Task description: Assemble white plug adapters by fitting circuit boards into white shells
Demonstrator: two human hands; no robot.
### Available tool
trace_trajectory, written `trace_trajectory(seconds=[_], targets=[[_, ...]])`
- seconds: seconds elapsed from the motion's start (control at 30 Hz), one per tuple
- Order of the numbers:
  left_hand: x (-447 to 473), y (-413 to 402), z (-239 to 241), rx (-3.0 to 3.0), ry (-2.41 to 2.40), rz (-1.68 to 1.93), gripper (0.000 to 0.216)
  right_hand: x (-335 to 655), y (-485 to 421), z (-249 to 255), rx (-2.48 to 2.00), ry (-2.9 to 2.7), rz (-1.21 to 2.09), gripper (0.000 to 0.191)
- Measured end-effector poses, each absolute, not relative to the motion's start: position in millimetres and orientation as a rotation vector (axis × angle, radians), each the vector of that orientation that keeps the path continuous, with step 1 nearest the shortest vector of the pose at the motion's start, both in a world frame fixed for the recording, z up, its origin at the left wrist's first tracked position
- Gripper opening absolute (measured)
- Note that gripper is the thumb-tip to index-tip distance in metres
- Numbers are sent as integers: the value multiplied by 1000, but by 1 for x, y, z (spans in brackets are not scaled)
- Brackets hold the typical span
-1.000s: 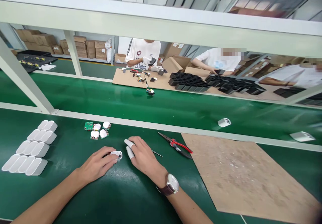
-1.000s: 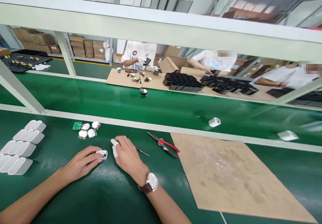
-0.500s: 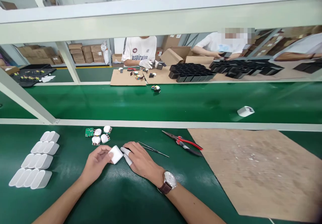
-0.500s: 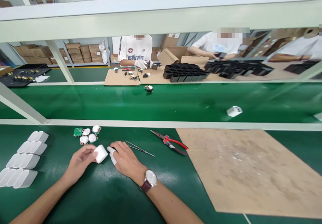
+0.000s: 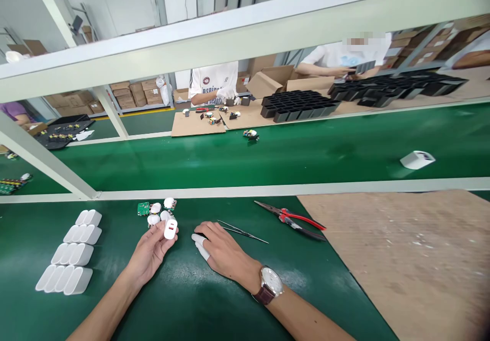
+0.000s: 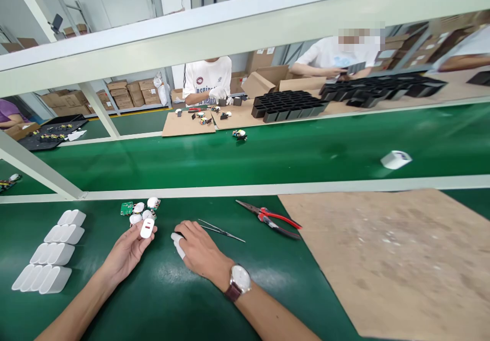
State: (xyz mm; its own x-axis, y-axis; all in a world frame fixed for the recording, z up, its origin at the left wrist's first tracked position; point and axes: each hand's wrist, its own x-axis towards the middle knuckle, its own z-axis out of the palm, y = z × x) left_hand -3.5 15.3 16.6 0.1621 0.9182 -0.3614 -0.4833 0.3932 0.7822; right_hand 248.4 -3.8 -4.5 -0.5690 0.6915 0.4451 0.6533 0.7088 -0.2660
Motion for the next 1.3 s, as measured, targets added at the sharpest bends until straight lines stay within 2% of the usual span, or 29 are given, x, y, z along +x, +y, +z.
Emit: trace_trajectory(seconds=[0.17,0.33,0.53,0.67,0.77,0.9,1.0,1.13,1.3], targets=[[-4,13,22,752,964,1075,31,245,-3,-6,-1046,-2414,81,19],[0,22,36,1303,1087,1081,38,242,-3,-4,-1087,-2426,48,14],[-1,114,74,2073,1479,938,36,243,1,-8,-1092,-2419,60,13],[-5,179,80,2084,1762,890,27,246,1,-12,-1093,-2384,107,13],[-10,194,72,2043,1836,884,31,248,1,-12,-1092,-2353,121,14],[-40,184,76,2037,1850,927,49,250,0,-11,-1051,-2328,142,20],[-89,167,100,2035,1920,963,52,250,-2,-12,-1009,-2286,134,26],[-163,125,125,2021,2084,902,48,250,0,-13,-956,-2268,98,27],[-206,73,111,2068,2190,734,31,233,13,-10,-987,-2260,12,32]])
